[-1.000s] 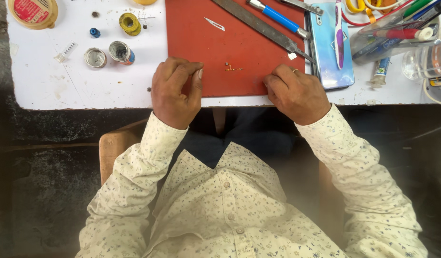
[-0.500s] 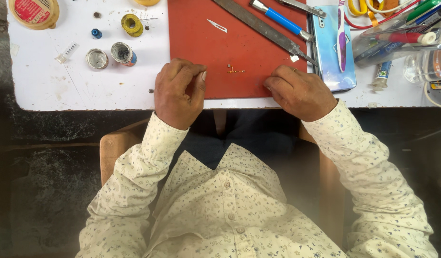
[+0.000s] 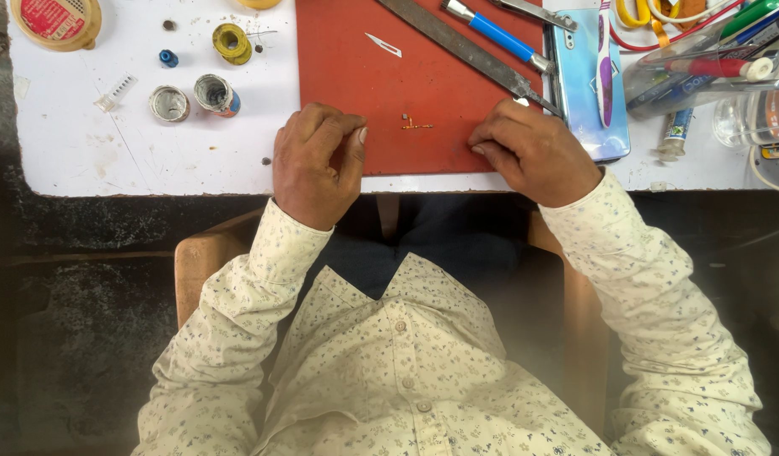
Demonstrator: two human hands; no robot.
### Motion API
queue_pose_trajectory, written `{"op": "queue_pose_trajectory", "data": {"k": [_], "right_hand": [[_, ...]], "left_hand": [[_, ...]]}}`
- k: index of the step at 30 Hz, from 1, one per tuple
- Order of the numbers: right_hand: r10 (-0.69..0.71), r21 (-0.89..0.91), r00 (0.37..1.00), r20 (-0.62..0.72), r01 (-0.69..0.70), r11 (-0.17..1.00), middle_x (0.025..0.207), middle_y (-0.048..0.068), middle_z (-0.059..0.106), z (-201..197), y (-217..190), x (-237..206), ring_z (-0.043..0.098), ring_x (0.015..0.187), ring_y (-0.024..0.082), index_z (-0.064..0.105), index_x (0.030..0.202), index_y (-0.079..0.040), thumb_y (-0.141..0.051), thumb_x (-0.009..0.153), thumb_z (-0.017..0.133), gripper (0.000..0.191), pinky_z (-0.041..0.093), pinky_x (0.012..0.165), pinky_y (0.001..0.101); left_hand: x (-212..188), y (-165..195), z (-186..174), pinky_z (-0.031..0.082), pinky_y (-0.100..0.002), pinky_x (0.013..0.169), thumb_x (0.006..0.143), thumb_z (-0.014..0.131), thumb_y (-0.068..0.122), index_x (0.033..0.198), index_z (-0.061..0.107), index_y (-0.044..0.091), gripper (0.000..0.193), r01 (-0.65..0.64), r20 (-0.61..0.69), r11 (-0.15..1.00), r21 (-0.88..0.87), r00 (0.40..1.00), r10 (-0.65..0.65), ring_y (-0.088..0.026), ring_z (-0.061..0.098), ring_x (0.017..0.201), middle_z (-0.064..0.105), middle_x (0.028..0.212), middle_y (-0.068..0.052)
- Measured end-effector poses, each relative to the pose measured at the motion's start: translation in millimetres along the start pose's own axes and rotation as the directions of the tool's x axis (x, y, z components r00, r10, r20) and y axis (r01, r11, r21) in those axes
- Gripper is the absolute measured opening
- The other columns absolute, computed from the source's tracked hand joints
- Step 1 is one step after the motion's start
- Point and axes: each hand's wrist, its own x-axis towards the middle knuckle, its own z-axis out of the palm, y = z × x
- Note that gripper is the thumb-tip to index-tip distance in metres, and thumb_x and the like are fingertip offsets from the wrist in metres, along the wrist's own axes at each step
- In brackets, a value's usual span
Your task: The person uses a soldering iron to heat a small component on a red mat, then cleans it with a toothbrush and applies a substance with a blue tool. They continue to manipulate the component with a metal file and a small brush, handling several tiny parts on the mat.
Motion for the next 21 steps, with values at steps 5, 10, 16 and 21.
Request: {"op": "queue_pose_trajectory", "data": {"k": [5,10,16,21], "right_hand": [[0.081,0.105,0.993,0.083,-0.089,0.990,0.097,0.010,0.064,-7.7,3.9,3.9,0.067,0.086,0.025,0.070,0.103,0.001,0.004,0.093,0.070,0.010,0.054,0.073,0.0339],[0.129,0.053,0.991,0.020,-0.130,0.990,0.095,0.009,0.065,-3.0,-4.7,-2.2,0.066,0.076,0.021,0.071,0.101,0.001,0.004,0.091,0.070,0.010,0.054,0.065,0.0310],[0.155,0.036,0.988,0.010,-0.156,0.987,0.092,0.008,0.063,-0.1,-11.0,-1.6,0.066,0.070,0.018,0.070,0.096,0.001,0.000,0.086,0.074,0.011,0.055,0.061,0.0298],[-0.058,-0.234,0.996,-0.062,0.042,0.971,0.093,0.009,0.061,3.3,-17.9,-1.5,0.065,0.072,0.025,0.070,0.094,-0.002,0.000,0.084,0.075,0.011,0.055,0.062,0.0348]], "left_hand": [[0.0,-0.2,0.2,0.046,-0.037,0.084,0.098,0.073,0.007,0.104,0.072,0.007,0.006,0.003,0.000,1.000,0.007,1.000,-0.003,-0.022,0.062,0.092,0.065,0.100,-0.004],[-0.5,0.1,-0.2,0.046,-0.038,0.084,0.098,0.073,0.007,0.104,0.072,0.008,0.006,0.003,0.001,1.000,0.011,1.000,-0.003,-0.022,0.062,0.093,0.065,0.101,-0.004],[-0.3,2.2,0.3,0.045,-0.038,0.083,0.097,0.074,0.007,0.104,0.073,0.008,0.007,0.011,0.008,1.000,0.014,1.000,-0.011,-0.022,0.062,0.093,0.065,0.101,-0.004],[0.5,1.9,-0.2,0.046,-0.038,0.084,0.098,0.075,0.007,0.105,0.072,0.008,0.007,-0.002,-0.006,1.000,0.015,1.000,0.002,-0.022,0.062,0.093,0.064,0.101,-0.004]]}}
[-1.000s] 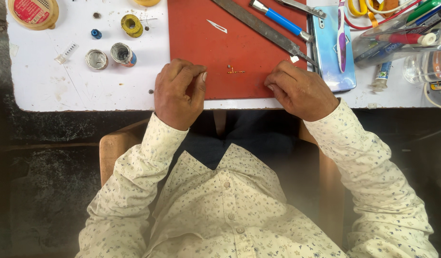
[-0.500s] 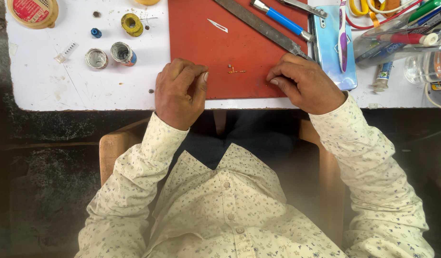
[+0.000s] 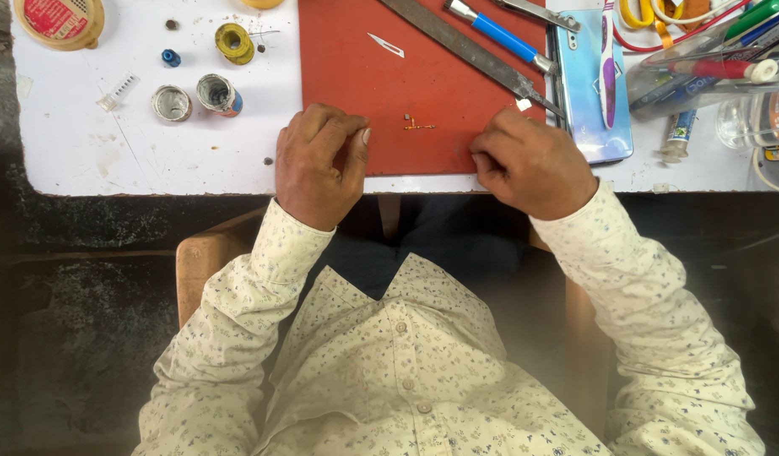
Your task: The person uses a soldering iron to heat a small component on a red mat, then cleans it with a toothbrush and applies a substance with a blue tool. They continue to manipulate the component with a metal file and a small brush, handling several tiny parts on the mat.
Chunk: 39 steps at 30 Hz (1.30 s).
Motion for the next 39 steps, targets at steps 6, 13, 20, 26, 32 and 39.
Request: {"op": "queue_pose_trajectory", "data": {"k": [6,13,20,26,32,39], "right_hand": [[-0.092,-0.236,0.996,-0.024,0.084,0.968,0.094,0.008,0.059,8.8,-4.3,-3.7,0.066,0.074,0.024,0.067,0.095,-0.001,-0.001,0.087,0.075,0.011,0.054,0.059,0.0348],[-0.043,-0.094,0.999,0.002,0.043,0.995,0.096,0.010,0.060,7.3,5.1,1.8,0.066,0.073,0.027,0.064,0.098,-0.001,0.000,0.091,0.073,0.012,0.056,0.061,0.0354],[0.020,0.089,1.000,0.013,-0.021,0.996,0.099,0.010,0.062,3.7,13.3,1.2,0.068,0.084,0.029,0.068,0.108,0.000,0.001,0.096,0.072,0.012,0.057,0.071,0.0356],[0.148,0.227,0.989,-0.016,-0.141,0.964,0.102,0.013,0.065,-3.7,9.8,-5.6,0.068,0.080,0.025,0.071,0.112,0.003,0.011,0.095,0.065,0.020,0.054,0.069,0.0309],[0.147,0.117,0.968,-0.203,-0.125,0.985,0.107,0.014,0.063,7.3,-11.7,-24.8,0.067,0.096,0.028,0.072,0.112,0.002,0.014,0.088,0.068,0.027,0.055,0.081,0.0361],[0.089,0.075,0.981,-0.174,-0.077,0.994,0.103,0.013,0.061,16.4,-6.2,-22.7,0.063,0.093,0.028,0.075,0.115,-0.001,0.014,0.081,0.070,0.037,0.054,0.080,0.0372]], "left_hand": [[-0.8,-0.5,-0.2,0.045,-0.038,0.083,0.098,0.074,0.006,0.104,0.072,0.007,0.006,0.005,0.016,1.000,-0.008,1.000,-0.005,-0.022,0.062,0.092,0.064,0.100,-0.004],[0.0,-0.6,-0.5,0.046,-0.037,0.083,0.097,0.074,0.006,0.104,0.073,0.007,0.006,0.006,0.010,1.000,-0.007,1.000,-0.006,-0.022,0.062,0.092,0.065,0.100,-0.004],[-0.6,-1.5,0.1,0.045,-0.038,0.083,0.098,0.074,0.007,0.104,0.072,0.007,0.007,0.009,0.013,1.000,-0.002,1.000,-0.009,-0.022,0.062,0.093,0.065,0.100,-0.004],[-0.5,-1.3,-0.8,0.045,-0.038,0.083,0.098,0.074,0.007,0.104,0.072,0.008,0.006,0.006,0.018,1.000,0.000,1.000,-0.006,-0.022,0.061,0.092,0.064,0.101,-0.004],[-0.7,-0.6,0.8,0.045,-0.038,0.082,0.098,0.074,0.008,0.104,0.072,0.008,0.006,0.003,0.021,1.000,0.019,1.000,-0.003,-0.022,0.061,0.091,0.065,0.100,-0.003],[0.7,-0.4,1.0,0.045,-0.037,0.081,0.097,0.075,0.007,0.104,0.073,0.008,0.007,-0.005,0.024,1.000,0.021,1.000,0.004,-0.021,0.061,0.090,0.065,0.099,-0.003]]}}
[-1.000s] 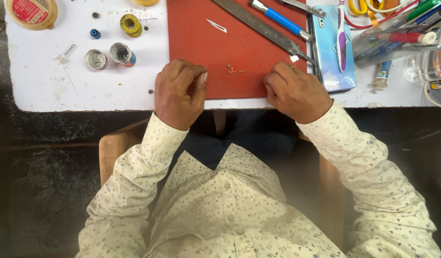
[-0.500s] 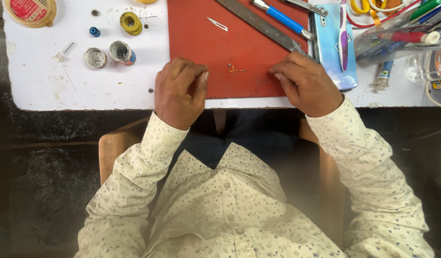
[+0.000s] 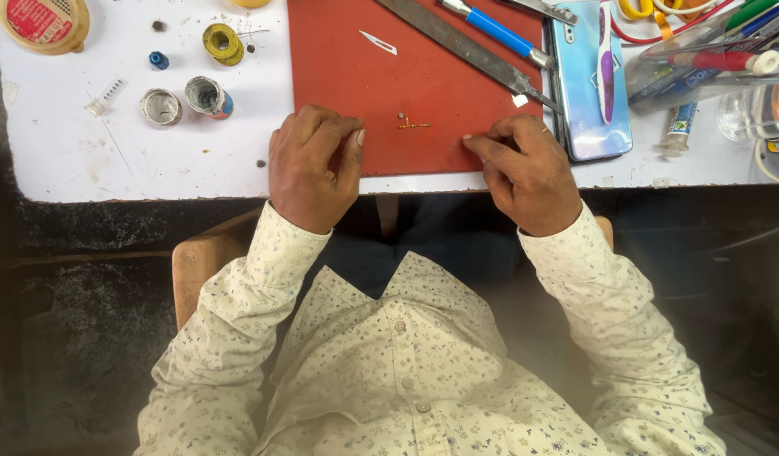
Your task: The person uses a soldering iron to heat a small component on a red mat, then cleans it with a toothbrush and applies a substance with a blue tool. They continue to manipulate the component with a metal file and a small brush, handling several tiny parts on the mat.
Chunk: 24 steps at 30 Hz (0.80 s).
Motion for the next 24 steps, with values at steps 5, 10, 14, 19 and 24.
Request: {"op": "queue_pose_trajectory", "data": {"k": [5,10,14,19,24], "right_hand": [[-0.065,0.068,0.994,0.092,0.059,0.996,0.101,0.012,0.061,-6.3,12.6,1.2,0.062,0.089,0.025,0.077,0.111,-0.003,0.015,0.083,0.071,0.034,0.053,0.076,0.0351],[-0.038,0.164,0.993,0.109,0.019,0.986,0.103,0.011,0.064,-10.6,22.5,-5.5,0.064,0.093,0.024,0.077,0.113,-0.004,0.017,0.080,0.067,0.040,0.054,0.076,0.0333],[0.024,0.195,0.992,0.126,-0.048,0.980,0.106,0.011,0.066,-11.8,26.6,-7.7,0.065,0.095,0.022,0.077,0.115,-0.005,0.020,0.080,0.064,0.045,0.055,0.076,0.0313],[0.023,0.213,0.992,0.126,-0.050,0.976,0.104,0.010,0.065,-10.8,28.2,-7.1,0.065,0.094,0.022,0.077,0.115,-0.006,0.020,0.080,0.064,0.045,0.055,0.077,0.0312],[-0.039,0.139,0.992,0.122,0.022,0.990,0.106,0.011,0.063,-9.1,24.9,-9.1,0.063,0.096,0.024,0.078,0.116,-0.006,0.018,0.083,0.067,0.043,0.055,0.079,0.0333]], "left_hand": [[-0.3,0.5,-0.7,0.045,-0.037,0.081,0.097,0.075,0.007,0.104,0.073,0.008,0.007,0.001,0.007,1.000,0.004,1.000,-0.001,-0.021,0.060,0.090,0.065,0.099,-0.003],[-0.1,1.0,0.0,0.045,-0.037,0.082,0.098,0.074,0.007,0.105,0.072,0.008,0.007,-0.006,0.010,1.000,0.007,1.000,0.006,-0.021,0.061,0.091,0.065,0.100,-0.003],[-0.1,0.9,0.3,0.045,-0.037,0.082,0.098,0.075,0.007,0.104,0.073,0.008,0.007,-0.005,0.012,1.000,0.019,1.000,0.005,-0.021,0.061,0.092,0.065,0.100,-0.003],[-0.7,0.2,0.3,0.045,-0.037,0.083,0.098,0.075,0.007,0.105,0.073,0.008,0.007,-0.012,0.010,1.000,0.020,1.000,0.011,-0.021,0.061,0.092,0.065,0.100,-0.003],[-1.0,0.2,0.8,0.045,-0.037,0.082,0.098,0.075,0.008,0.104,0.073,0.008,0.006,-0.007,0.017,1.000,0.023,1.000,0.006,-0.021,0.060,0.090,0.065,0.099,-0.003]]}}
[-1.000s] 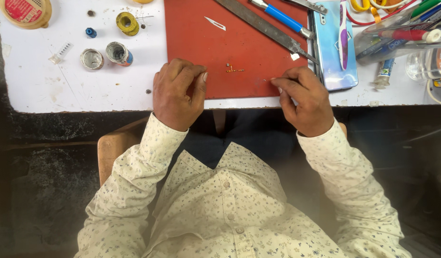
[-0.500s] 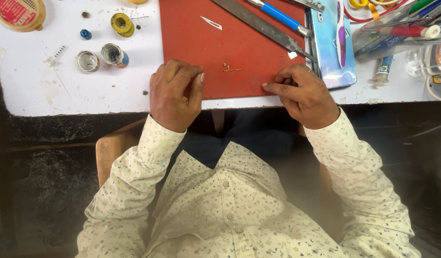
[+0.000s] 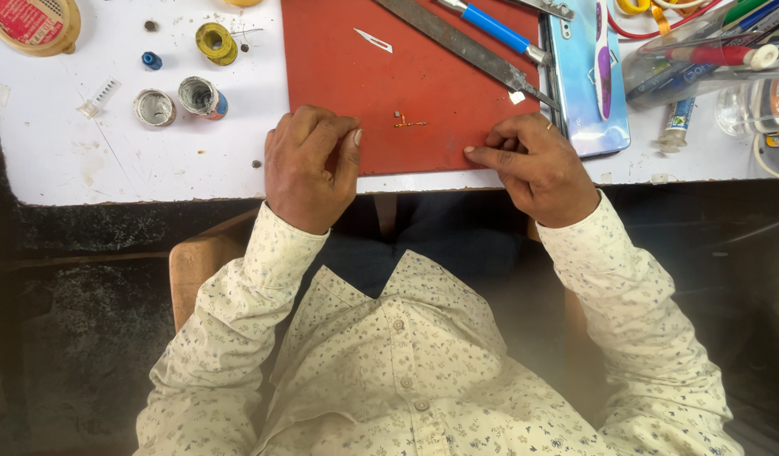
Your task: The person uses a soldering iron to heat a small component on a red mat, then cleans it with a toothbrush and applies a substance with a blue tool. They continue to manipulate the component with a metal file and a small brush, handling several tiny parts on the mat.
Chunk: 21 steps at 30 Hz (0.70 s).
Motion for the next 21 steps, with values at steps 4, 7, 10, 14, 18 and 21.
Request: {"op": "queue_pose_trajectory", "data": {"k": [4,7,10,14,18,21], "right_hand": [[-0.044,-0.144,0.999,-0.005,0.043,0.989,0.114,0.011,0.060,2.8,-8.9,-6.6,0.059,0.101,0.026,0.076,0.124,-0.006,0.017,0.087,0.069,0.044,0.055,0.083,0.0336],[-0.066,-0.209,0.998,-0.004,0.064,0.976,0.120,0.011,0.059,4.1,-14.0,-12.0,0.058,0.106,0.029,0.074,0.127,-0.005,0.016,0.086,0.069,0.046,0.056,0.090,0.0339],[-0.107,-0.244,0.994,0.010,0.106,0.964,0.125,0.012,0.060,1.8,-13.8,-15.3,0.061,0.113,0.029,0.072,0.128,-0.002,0.015,0.084,0.068,0.047,0.054,0.098,0.0387],[-0.088,-0.176,0.996,0.015,0.090,0.980,0.129,0.014,0.063,-3.6,-13.3,-16.7,0.062,0.119,0.030,0.072,0.128,0.000,0.016,0.085,0.067,0.046,0.051,0.104,0.0406],[0.011,-0.033,0.997,-0.078,-0.014,0.999,0.124,0.016,0.066,-10.0,-20.4,-16.4,0.067,0.113,0.031,0.072,0.120,0.001,0.013,0.087,0.070,0.035,0.054,0.100,0.0377],[0.144,0.061,0.971,-0.192,-0.134,0.989,0.121,0.015,0.068,-14.0,-26.6,-12.8,0.071,0.110,0.027,0.072,0.119,0.001,0.011,0.094,0.072,0.027,0.057,0.095,0.0317]], "left_hand": [[0.6,-1.0,0.5,0.044,-0.036,0.081,0.099,0.075,0.009,0.104,0.073,0.008,0.006,-0.002,0.003,1.000,0.003,1.000,0.002,-0.020,0.060,0.089,0.065,0.099,-0.003],[0.1,-1.2,0.6,0.045,-0.036,0.081,0.099,0.075,0.009,0.104,0.073,0.008,0.006,-0.003,0.004,1.000,0.005,1.000,0.003,-0.020,0.059,0.089,0.066,0.099,-0.003],[0.0,-0.8,0.9,0.045,-0.036,0.082,0.099,0.075,0.009,0.104,0.073,0.008,0.006,-0.008,0.001,1.000,0.011,1.000,0.008,-0.020,0.059,0.090,0.066,0.100,-0.003],[0.3,-0.2,0.8,0.045,-0.036,0.083,0.099,0.075,0.009,0.104,0.073,0.008,0.006,-0.013,0.002,1.000,0.018,1.000,0.013,-0.020,0.060,0.091,0.065,0.100,-0.003],[0.5,1.0,0.6,0.045,-0.036,0.082,0.098,0.075,0.009,0.104,0.073,0.008,0.006,-0.010,-0.003,1.000,0.018,1.000,0.010,-0.020,0.060,0.090,0.065,0.100,-0.003],[0.7,1.8,0.7,0.044,-0.037,0.081,0.099,0.075,0.009,0.104,0.073,0.008,0.006,-0.029,-0.004,0.999,0.034,1.000,0.029,-0.021,0.059,0.090,0.066,0.100,-0.003]]}}
